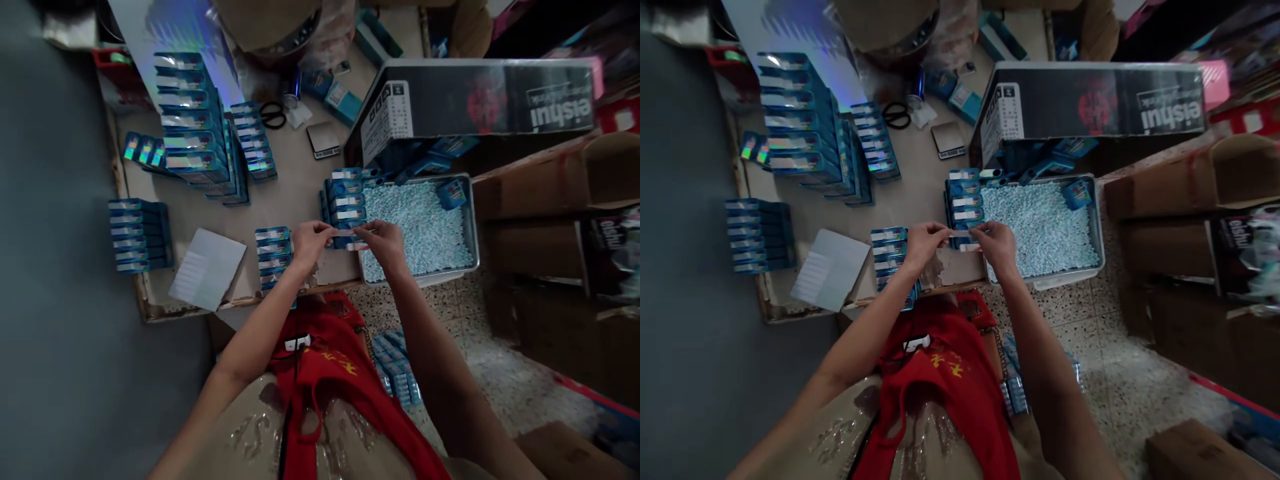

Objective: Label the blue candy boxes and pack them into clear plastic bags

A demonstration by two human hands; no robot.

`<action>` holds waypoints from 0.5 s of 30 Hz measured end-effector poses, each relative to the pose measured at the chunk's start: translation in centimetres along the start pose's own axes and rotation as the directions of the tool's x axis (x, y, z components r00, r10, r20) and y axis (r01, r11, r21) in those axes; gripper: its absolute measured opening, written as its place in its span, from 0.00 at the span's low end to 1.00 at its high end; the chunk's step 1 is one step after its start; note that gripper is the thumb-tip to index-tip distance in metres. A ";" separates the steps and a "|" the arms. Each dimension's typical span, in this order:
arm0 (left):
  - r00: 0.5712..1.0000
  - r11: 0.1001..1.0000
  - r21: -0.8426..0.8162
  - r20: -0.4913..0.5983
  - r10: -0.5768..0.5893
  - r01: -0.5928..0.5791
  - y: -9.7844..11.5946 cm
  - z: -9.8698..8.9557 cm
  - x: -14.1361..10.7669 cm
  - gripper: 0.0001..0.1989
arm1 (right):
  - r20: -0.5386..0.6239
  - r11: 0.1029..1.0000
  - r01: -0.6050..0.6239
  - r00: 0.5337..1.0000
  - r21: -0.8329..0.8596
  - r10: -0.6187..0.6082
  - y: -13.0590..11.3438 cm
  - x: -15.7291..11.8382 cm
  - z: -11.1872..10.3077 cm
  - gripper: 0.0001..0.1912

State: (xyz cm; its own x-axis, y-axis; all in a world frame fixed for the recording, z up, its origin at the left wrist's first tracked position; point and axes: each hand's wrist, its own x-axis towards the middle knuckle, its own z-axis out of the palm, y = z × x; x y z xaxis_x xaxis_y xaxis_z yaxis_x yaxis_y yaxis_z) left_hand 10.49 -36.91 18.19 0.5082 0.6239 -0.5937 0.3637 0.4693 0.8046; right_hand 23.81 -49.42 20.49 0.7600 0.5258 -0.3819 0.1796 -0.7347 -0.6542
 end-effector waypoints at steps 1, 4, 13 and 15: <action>1.000 1.000 0.014 -0.013 -0.013 0.013 -0.1 0.3 0.5 0.03 | -0.010 0.999 -0.012 1.000 -0.031 0.011 0.1 0.6 0.1 0.17; 0.999 0.999 0.040 -0.027 -0.033 0.034 -0.2 0.7 1.2 0.04 | -0.037 0.991 -0.037 0.999 -0.126 0.032 -0.1 1.4 0.4 0.12; 0.998 0.998 -0.033 -0.028 -0.055 0.054 -1.1 1.0 1.7 0.04 | -0.011 0.987 -0.040 0.999 -0.154 0.039 0.1 2.3 0.7 0.10; 0.992 0.987 -0.109 -0.039 -0.118 0.114 -1.8 1.4 2.1 0.05 | -0.020 0.983 -0.046 0.999 -0.176 0.044 0.8 2.8 1.1 0.10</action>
State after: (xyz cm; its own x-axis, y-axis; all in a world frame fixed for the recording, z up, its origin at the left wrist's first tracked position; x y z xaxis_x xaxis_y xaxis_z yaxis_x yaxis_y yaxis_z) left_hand 11.99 -37.32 15.49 0.4311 0.5876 -0.6847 0.3316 0.6026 0.7259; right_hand 25.44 -48.07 18.17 0.7792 0.4848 -0.3974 0.2514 -0.8224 -0.5103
